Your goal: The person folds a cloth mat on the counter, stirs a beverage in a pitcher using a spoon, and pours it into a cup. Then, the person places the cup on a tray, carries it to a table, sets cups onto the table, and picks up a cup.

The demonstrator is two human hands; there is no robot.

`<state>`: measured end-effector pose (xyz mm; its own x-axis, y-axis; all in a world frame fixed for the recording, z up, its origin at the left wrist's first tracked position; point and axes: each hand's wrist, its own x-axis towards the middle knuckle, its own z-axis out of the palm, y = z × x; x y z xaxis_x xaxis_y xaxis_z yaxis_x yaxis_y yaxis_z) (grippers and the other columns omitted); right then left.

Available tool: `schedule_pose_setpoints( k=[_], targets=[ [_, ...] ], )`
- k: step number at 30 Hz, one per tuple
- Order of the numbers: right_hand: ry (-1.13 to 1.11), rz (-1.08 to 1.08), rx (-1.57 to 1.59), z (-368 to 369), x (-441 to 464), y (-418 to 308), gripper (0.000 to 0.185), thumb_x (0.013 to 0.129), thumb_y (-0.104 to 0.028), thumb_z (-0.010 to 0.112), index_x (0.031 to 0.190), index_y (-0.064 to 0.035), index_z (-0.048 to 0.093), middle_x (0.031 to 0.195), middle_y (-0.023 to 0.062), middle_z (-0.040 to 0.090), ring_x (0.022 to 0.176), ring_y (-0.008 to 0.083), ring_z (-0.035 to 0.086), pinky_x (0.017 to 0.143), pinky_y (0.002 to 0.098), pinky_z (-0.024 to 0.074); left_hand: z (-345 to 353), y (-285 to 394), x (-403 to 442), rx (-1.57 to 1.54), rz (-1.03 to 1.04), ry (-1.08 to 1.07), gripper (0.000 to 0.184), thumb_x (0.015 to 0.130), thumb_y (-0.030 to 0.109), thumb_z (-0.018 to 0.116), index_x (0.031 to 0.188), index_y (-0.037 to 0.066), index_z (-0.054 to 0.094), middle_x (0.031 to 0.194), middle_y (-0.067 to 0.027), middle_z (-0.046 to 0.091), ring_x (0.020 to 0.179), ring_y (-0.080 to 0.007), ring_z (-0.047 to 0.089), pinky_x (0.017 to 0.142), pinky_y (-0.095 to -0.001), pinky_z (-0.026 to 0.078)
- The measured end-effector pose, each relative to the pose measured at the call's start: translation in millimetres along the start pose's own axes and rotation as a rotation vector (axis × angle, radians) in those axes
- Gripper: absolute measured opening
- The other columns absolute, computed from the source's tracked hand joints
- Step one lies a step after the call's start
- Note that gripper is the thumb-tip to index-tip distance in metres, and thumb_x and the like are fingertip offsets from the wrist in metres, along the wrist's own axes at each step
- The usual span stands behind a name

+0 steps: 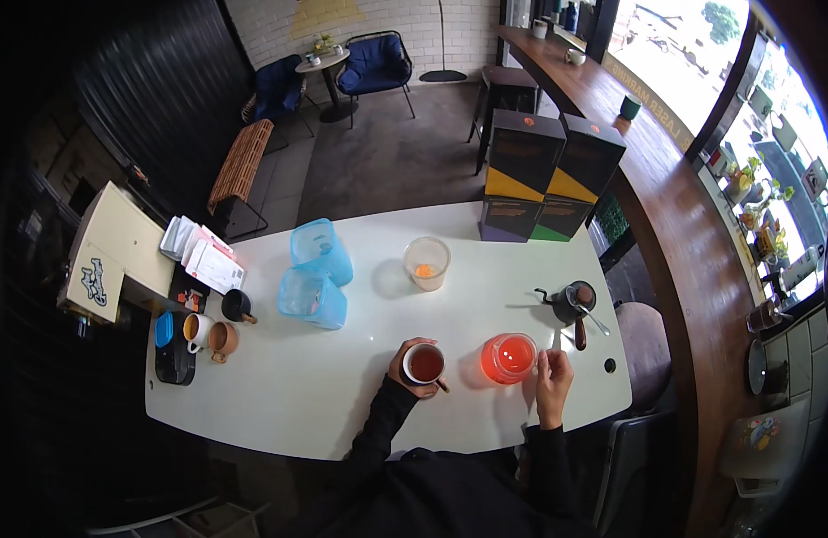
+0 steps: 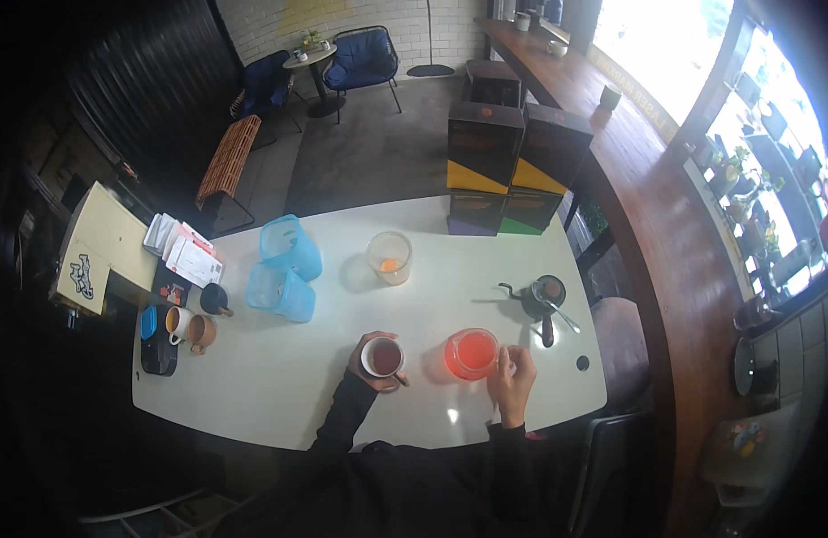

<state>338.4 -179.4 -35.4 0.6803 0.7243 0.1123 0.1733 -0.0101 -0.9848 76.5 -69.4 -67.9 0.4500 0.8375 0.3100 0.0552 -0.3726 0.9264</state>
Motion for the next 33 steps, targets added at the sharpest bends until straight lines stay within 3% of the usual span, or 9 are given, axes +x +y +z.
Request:
schedule_pose_setpoints(
  k=[2,4,8,15,21,27,29,31,33],
  targets=[
    [0.016,-0.106,-0.097,0,-1,-6,0.015,0.093,-0.008,0.06,0.084,0.0017,0.055,0.074,0.0013,0.055,0.07,0.0084,0.051,0.066,0.0243,0.0417,2,-5,1,0.067,0.033,0.045,0.098,0.047,0.019,0.095,0.127,0.005,0.039,0.122,-0.0118,0.055,0.102,-0.0186,0.061,0.089,-0.0338,0.05],
    [0.127,-0.349,-0.317,-2,-4,-14,0.009,0.088,-0.003,0.06,0.087,0.0034,0.054,0.078,0.0059,0.056,0.073,0.0137,0.054,0.071,0.0279,0.0447,5,-5,-4,0.02,-0.039,0.088,0.106,0.047,0.019,0.094,0.133,0.005,0.033,0.126,-0.013,0.051,0.107,-0.0204,0.059,0.092,-0.0356,0.048],
    [0.186,-0.366,-0.274,0,-6,-27,0.007,0.086,0.002,0.057,0.093,0.0035,0.054,0.082,0.0082,0.055,0.076,0.0163,0.055,0.074,0.0295,0.0458,-1,17,-15,0.06,-0.064,0.157,0.119,0.052,0.018,0.091,0.145,0.008,0.017,0.133,-0.0165,0.044,0.12,-0.0273,0.051,0.102,-0.0413,0.043],
    [0.079,-0.406,-0.132,42,-26,-50,0.006,0.087,0.002,0.054,0.092,0.0027,0.051,0.084,0.0066,0.053,0.077,0.0143,0.051,0.073,0.0266,0.0431,-30,39,-81,0.019,-0.232,0.386,0.089,0.07,0.012,0.079,0.143,0.011,0.029,0.136,-0.015,0.045,0.131,-0.0289,0.044,0.103,-0.0425,0.041],
    [-0.432,-0.355,0.151,97,-90,-69,0.005,0.086,0.0,0.055,0.089,0.0002,0.052,0.081,0.0059,0.053,0.076,0.0162,0.053,0.074,0.03,0.0431,-46,87,-189,-0.318,-0.162,0.935,0.035,0.09,-0.002,0.06,0.124,0.004,0.05,0.115,-0.0116,0.059,0.106,-0.0203,0.061,0.094,-0.0331,0.048],
    [-1.179,-0.204,0.143,118,-194,-74,0.005,0.087,-0.003,0.059,0.088,0.0008,0.056,0.079,0.0068,0.059,0.071,0.0112,0.055,0.066,0.0264,0.0447,-14,87,-377,-0.835,-0.038,1.534,0.029,0.096,0.018,0.058,0.123,0.01,0.055,0.11,-0.0097,0.062,0.104,-0.0244,0.062,0.092,-0.0382,0.052],
    [-1.414,-0.243,0.186,120,-241,-60,0.005,0.09,-0.001,0.057,0.086,-0.003,0.057,0.072,-0.0022,0.055,0.063,0.0034,0.048,0.057,0.0189,0.0371,15,79,-444,-0.899,0.055,1.694,0.03,0.094,0.021,0.06,0.123,0.013,0.058,0.108,-0.0073,0.062,0.101,-0.0243,0.061,0.091,-0.0393,0.052],
    [-1.687,-0.116,0.186,108,-290,-61,0.005,0.09,0.001,0.056,0.089,-0.0032,0.058,0.074,-0.0024,0.056,0.064,0.0028,0.048,0.057,0.0188,0.0375,45,91,-496,-1.363,0.141,2.055,0.027,0.091,0.024,0.063,0.115,0.012,0.061,0.104,-0.0058,0.062,0.093,-0.0228,0.061,0.084,-0.0384,0.052],
    [-1.986,0.031,0.092,100,-335,-38,0.007,0.091,0.001,0.053,0.095,-0.0008,0.059,0.077,-0.0001,0.058,0.069,0.0059,0.055,0.064,0.0214,0.045,87,73,-558,-1.375,0.231,2.184,0.025,0.09,0.026,0.062,0.111,0.012,0.061,0.102,-0.0054,0.062,0.09,-0.0227,0.06,0.081,-0.0387,0.052]
  ],
)
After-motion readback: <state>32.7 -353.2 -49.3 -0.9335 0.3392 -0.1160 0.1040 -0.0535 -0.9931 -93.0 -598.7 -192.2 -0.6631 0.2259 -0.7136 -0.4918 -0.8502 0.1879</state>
